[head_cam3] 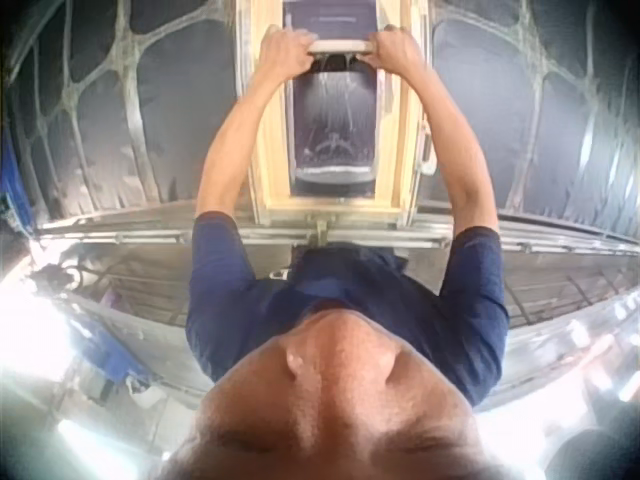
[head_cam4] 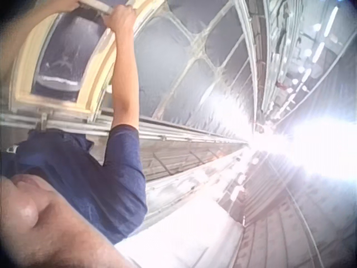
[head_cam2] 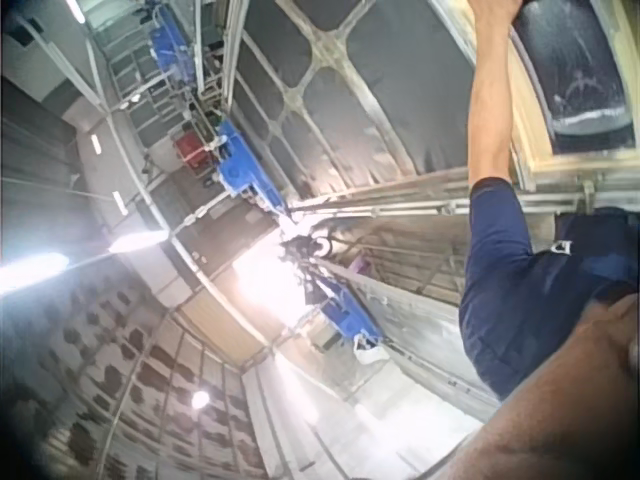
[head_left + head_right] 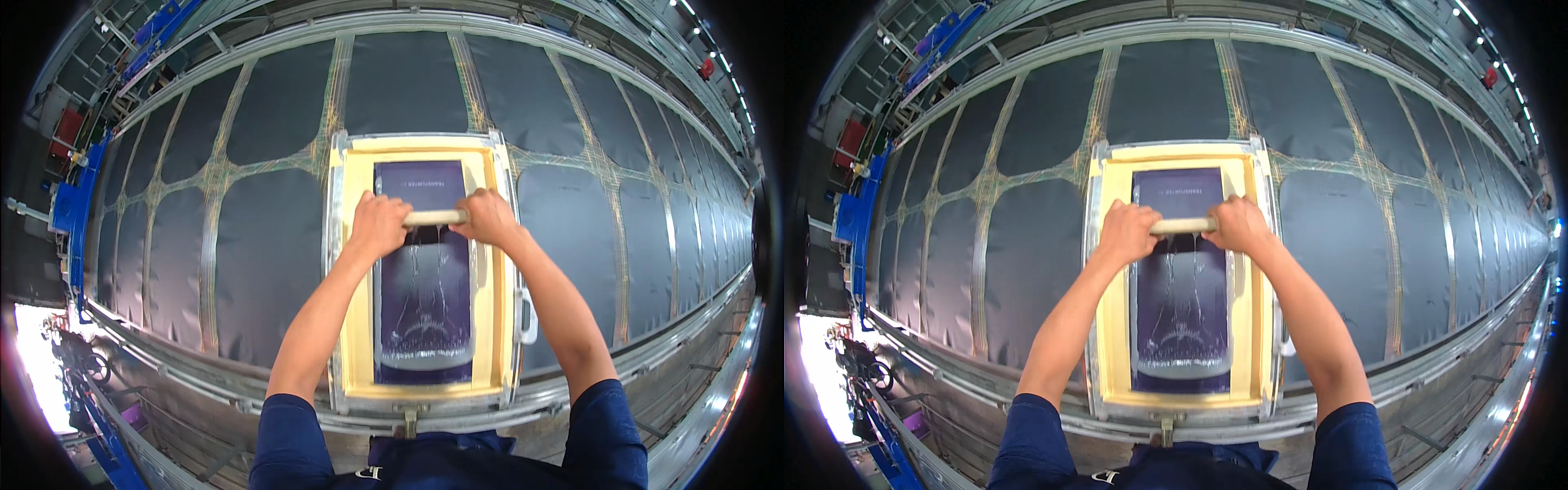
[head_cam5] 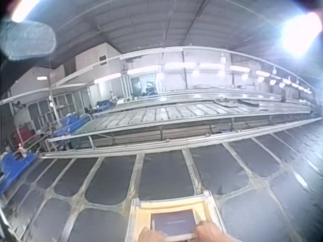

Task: The person uses a squeegee to spread purple ink across a screen-printing frame placed over a large curved surface. They repeatedly pull the squeegee across the frame, repositioning it to cover different areas. The person briefly picks up a bottle of liquid and pours it onto the squeegee before continuing the spreading motion.

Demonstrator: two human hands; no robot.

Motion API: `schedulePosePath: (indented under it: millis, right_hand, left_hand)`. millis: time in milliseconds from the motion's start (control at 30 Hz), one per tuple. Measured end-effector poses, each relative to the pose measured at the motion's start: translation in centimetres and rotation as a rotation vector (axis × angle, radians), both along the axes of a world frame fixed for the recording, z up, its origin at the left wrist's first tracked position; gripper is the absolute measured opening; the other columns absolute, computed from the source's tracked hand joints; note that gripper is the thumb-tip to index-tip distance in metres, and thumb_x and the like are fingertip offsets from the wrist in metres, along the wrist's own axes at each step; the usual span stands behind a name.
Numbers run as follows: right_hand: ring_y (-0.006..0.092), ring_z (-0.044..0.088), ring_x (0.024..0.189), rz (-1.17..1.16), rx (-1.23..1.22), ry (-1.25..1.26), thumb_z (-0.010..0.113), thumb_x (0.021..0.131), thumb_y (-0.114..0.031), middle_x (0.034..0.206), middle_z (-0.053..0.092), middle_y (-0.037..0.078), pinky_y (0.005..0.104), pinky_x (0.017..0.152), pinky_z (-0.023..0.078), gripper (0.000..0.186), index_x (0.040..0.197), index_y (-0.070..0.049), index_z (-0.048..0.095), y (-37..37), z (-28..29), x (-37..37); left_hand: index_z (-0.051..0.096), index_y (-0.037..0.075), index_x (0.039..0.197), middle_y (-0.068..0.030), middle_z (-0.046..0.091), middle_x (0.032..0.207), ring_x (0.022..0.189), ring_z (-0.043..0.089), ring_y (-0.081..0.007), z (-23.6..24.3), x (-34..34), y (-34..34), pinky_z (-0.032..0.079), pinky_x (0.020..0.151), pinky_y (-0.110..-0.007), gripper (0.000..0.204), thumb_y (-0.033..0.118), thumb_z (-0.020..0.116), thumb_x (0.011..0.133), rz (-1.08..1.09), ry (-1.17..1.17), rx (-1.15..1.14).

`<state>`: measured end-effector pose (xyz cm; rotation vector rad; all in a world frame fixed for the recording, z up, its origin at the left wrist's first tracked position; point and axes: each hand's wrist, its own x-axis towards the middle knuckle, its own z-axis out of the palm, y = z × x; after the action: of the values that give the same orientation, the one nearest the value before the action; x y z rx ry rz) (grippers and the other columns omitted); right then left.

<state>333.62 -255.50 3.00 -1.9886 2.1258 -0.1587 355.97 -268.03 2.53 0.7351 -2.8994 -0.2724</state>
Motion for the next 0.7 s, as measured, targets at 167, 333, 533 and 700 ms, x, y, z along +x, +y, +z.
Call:
schedulePosePath:
  millis: [167, 333, 533, 700]
  right_hand:
    - [0.0361, 0.074, 0.095, -0.07, 0.087, 0.032, 0.083, 0.079, -0.043, 0.095, 0.077, 0.016, 0.0463, 0.089, 0.058, 0.042, 0.11, -0.015, 0.079, -10.1, 0.3, -6.1]
    - [0.039, 0.073, 0.098, -0.082, 0.131, -0.097, 0.086, 0.077, -0.038, 0.1, 0.076, 0.022, 0.0447, 0.092, 0.058, 0.047, 0.114, -0.009, 0.078, -14.2, 0.4, -8.8]
    - [0.0387, 0.073, 0.097, -0.145, 0.173, -0.165, 0.087, 0.078, -0.035, 0.099, 0.076, 0.022, 0.0454, 0.09, 0.057, 0.047, 0.116, -0.009, 0.077, -12.5, -0.4, -7.3]
    - [0.0381, 0.073, 0.092, -0.088, 0.121, -0.117, 0.085, 0.079, -0.034, 0.091, 0.075, 0.021, 0.0452, 0.085, 0.057, 0.04, 0.108, -0.008, 0.078, -5.8, -0.3, -2.7]
  left_hand:
    - [0.077, 0.014, 0.096, -0.0101, 0.075, 0.087, 0.091, 0.071, -0.0311, 0.6, -6.4, -9.6, 0.045, 0.086, -0.045, 0.029, 0.034, 0.085, 0.076, 0.018, -0.058, -0.011]
    - [0.079, 0.013, 0.095, -0.0133, 0.074, 0.082, 0.086, 0.07, -0.0358, -0.4, -9.0, -13.6, 0.051, 0.085, -0.046, 0.028, 0.032, 0.085, 0.075, 0.045, -0.013, 0.077]
    - [0.079, 0.015, 0.094, -0.0128, 0.074, 0.082, 0.087, 0.071, -0.0364, -1.0, -8.1, -12.1, 0.054, 0.084, -0.046, 0.028, 0.034, 0.085, 0.074, 0.044, -0.066, 0.089]
    - [0.076, 0.016, 0.086, -0.0094, 0.073, 0.079, 0.084, 0.07, -0.0336, -0.6, -3.7, -6.1, 0.052, 0.079, -0.047, 0.022, 0.032, 0.085, 0.073, 0.009, -0.023, 0.142]
